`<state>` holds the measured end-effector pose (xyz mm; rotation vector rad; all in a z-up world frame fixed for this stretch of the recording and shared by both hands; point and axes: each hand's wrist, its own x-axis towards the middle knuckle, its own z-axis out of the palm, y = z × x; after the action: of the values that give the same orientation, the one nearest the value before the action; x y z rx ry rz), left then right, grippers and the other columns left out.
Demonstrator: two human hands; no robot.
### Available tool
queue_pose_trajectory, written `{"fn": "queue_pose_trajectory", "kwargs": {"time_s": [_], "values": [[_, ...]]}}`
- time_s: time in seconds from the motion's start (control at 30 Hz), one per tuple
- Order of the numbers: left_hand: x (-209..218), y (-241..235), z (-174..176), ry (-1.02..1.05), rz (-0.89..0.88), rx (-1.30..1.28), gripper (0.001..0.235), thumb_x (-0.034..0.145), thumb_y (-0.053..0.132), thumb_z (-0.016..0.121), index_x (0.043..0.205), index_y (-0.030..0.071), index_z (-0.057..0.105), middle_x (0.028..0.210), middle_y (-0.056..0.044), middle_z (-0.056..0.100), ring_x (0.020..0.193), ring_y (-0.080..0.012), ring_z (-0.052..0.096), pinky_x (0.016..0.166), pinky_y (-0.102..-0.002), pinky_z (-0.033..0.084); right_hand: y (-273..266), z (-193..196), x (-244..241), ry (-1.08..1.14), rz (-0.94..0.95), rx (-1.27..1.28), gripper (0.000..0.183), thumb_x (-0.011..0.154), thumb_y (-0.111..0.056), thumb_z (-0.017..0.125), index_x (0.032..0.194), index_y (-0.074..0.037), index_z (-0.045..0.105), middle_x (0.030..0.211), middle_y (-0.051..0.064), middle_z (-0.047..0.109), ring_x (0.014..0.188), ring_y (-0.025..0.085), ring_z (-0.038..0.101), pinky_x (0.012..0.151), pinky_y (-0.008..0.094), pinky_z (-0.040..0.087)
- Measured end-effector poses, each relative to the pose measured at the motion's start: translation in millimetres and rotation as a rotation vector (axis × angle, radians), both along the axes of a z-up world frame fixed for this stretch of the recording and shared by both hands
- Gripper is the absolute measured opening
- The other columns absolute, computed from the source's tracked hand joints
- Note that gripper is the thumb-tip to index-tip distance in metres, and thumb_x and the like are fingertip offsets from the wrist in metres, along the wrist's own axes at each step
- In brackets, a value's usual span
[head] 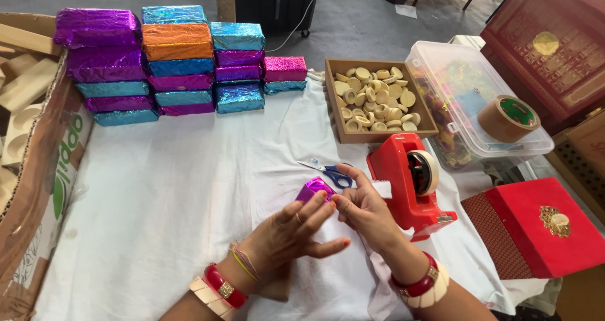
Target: The person wraps a small rectangular box with shiny purple paper, using a tape dispenser to secure the edges and folds. They smooth the paper and fold the ends to complete the wrapping, then place the finished item on a stack of other wrapped boxes.
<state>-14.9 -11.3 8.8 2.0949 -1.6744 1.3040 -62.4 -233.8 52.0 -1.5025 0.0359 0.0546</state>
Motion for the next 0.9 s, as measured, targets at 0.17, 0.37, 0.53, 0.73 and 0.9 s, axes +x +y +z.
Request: {"fn": "queue_pose_trajectory", "kwargs": {"time_s": [0.17, 0.37, 0.53, 0.73, 0.9], "values": [[7.6, 7.3, 5.9, 0.171, -0.095, -0.076, 0.074, 0.105, 0.009, 0.064, 0.159, 0.034, 0.021, 0.155, -0.015, 0.039, 0.147, -0.0323, 0.044, 0.117, -0.042, 0.042, 3.2, -32.3, 13.4, -0.032, 0.014, 0.024, 0.065, 0.095, -0.016, 0.068, 0.152, -0.005, 0.038, 0.074, -0.003, 0.056, 0.064, 0.004, 0.052, 0.055, 0.018, 0.041], [11.8, 6.9, -0.5, 0.306, -0.178, -0.149, 0.079, 0.101, 0.007, 0.066, 0.16, 0.03, 0.021, 0.152, -0.018, 0.037, 0.147, -0.0355, 0.044, 0.116, -0.044, 0.045, 2.9, -22.9, 11.3, -0.171, 0.003, -0.152, 0.081, 0.086, -0.007, 0.078, 0.155, -0.007, 0.036, 0.094, 0.002, 0.057, 0.075, 0.007, 0.053, 0.067, 0.021, 0.047], [11.2, 8.8, 7.0, 0.402, -0.186, -0.191, 0.094, 0.094, 0.003, 0.072, 0.163, 0.031, 0.015, 0.151, -0.019, 0.035, 0.144, -0.0366, 0.043, 0.118, -0.045, 0.046, 20.2, 13.9, -5.2, -0.861, -0.128, -0.828, 0.063, 0.091, -0.004, 0.07, 0.15, -0.012, 0.048, 0.133, 0.014, 0.055, 0.123, 0.026, 0.056, 0.104, 0.035, 0.048], [17.0, 18.9, 18.1, 0.509, -0.225, -0.311, 0.113, 0.078, 0.004, 0.085, 0.162, 0.025, 0.012, 0.152, -0.02, 0.035, 0.144, -0.0418, 0.044, 0.118, -0.05, 0.045, 13.1, -1.4, -5.6, -0.989, -0.164, -1.081, 0.044, 0.092, -0.001, 0.063, 0.127, -0.028, 0.067, 0.142, 0.009, 0.055, 0.134, 0.029, 0.05, 0.116, 0.042, 0.041], [-5.6, 1.5, 26.1, 0.792, -0.588, -0.592, 0.132, 0.065, 0.022, 0.097, 0.163, 0.026, 0.008, 0.151, -0.017, 0.031, 0.144, -0.0373, 0.044, 0.12, -0.051, 0.045, 6.1, 5.3, 1.5, -0.292, 0.234, 0.261, 0.093, 0.087, -0.044, 0.075, 0.162, -0.014, 0.029, 0.157, 0.018, 0.042, 0.142, 0.029, 0.042, 0.111, 0.042, 0.036]]}}
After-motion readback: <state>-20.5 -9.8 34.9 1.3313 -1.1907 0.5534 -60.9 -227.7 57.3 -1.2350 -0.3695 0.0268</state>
